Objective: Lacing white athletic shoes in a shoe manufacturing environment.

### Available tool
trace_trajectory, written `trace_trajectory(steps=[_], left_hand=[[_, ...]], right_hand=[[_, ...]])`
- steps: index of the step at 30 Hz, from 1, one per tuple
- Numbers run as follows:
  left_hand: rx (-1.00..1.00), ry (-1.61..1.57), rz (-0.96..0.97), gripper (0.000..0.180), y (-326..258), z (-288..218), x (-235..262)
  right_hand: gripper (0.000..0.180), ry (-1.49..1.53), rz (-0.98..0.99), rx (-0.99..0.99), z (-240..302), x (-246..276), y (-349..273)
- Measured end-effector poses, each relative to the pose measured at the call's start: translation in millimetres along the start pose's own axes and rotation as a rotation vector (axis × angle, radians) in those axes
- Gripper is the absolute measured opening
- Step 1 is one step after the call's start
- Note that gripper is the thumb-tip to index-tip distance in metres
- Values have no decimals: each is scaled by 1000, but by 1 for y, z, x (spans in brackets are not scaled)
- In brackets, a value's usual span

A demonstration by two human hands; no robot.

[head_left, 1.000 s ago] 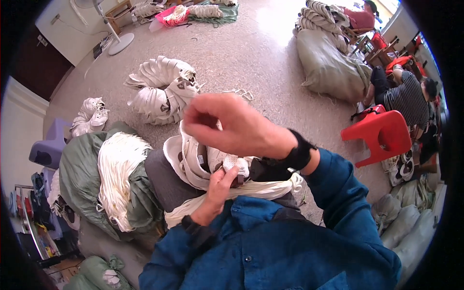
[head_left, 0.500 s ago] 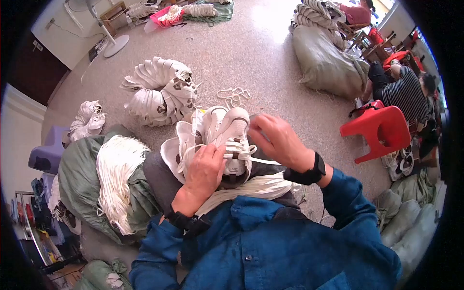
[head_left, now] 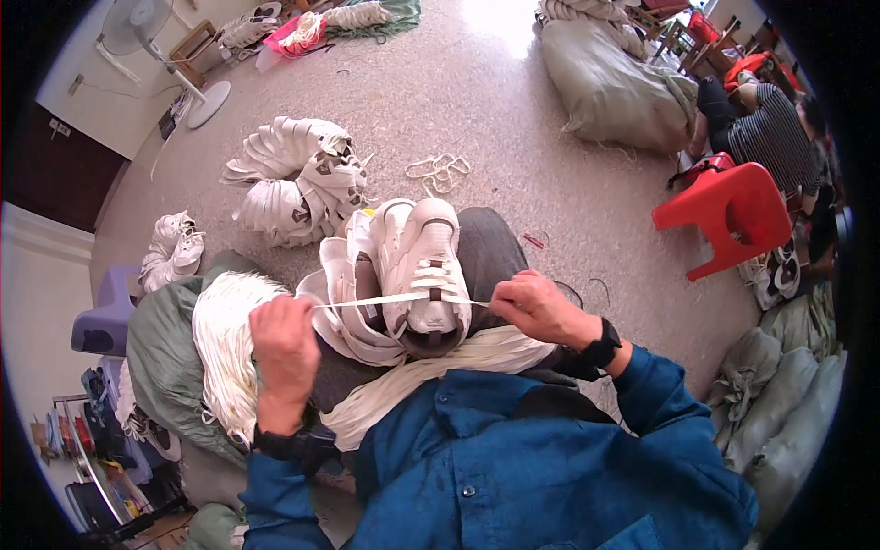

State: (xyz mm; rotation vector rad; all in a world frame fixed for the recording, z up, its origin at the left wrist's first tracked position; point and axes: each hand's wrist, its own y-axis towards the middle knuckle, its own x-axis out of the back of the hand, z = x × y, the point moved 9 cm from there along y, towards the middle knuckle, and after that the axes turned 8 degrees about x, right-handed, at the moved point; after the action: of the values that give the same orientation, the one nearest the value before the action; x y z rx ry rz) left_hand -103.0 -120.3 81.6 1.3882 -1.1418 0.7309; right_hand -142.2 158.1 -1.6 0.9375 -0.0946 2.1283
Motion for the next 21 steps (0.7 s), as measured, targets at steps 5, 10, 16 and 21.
trace_trajectory(steps=[5,10,16,21], left_hand=[[162,-132,102,10,-25,40,-4],[298,-132,91,12,-28,113,10],[387,-46,-6,14,-30,196,34],[439,160,-83,17,-37,249,53]], right_hand=[[22,92,100,-199,-3,2,-6],[30,764,-25,-480,-8,16,-19],[38,1615,-497,-85,-24,64,-37],[34,1741,-767,-186,-80,92,-89]])
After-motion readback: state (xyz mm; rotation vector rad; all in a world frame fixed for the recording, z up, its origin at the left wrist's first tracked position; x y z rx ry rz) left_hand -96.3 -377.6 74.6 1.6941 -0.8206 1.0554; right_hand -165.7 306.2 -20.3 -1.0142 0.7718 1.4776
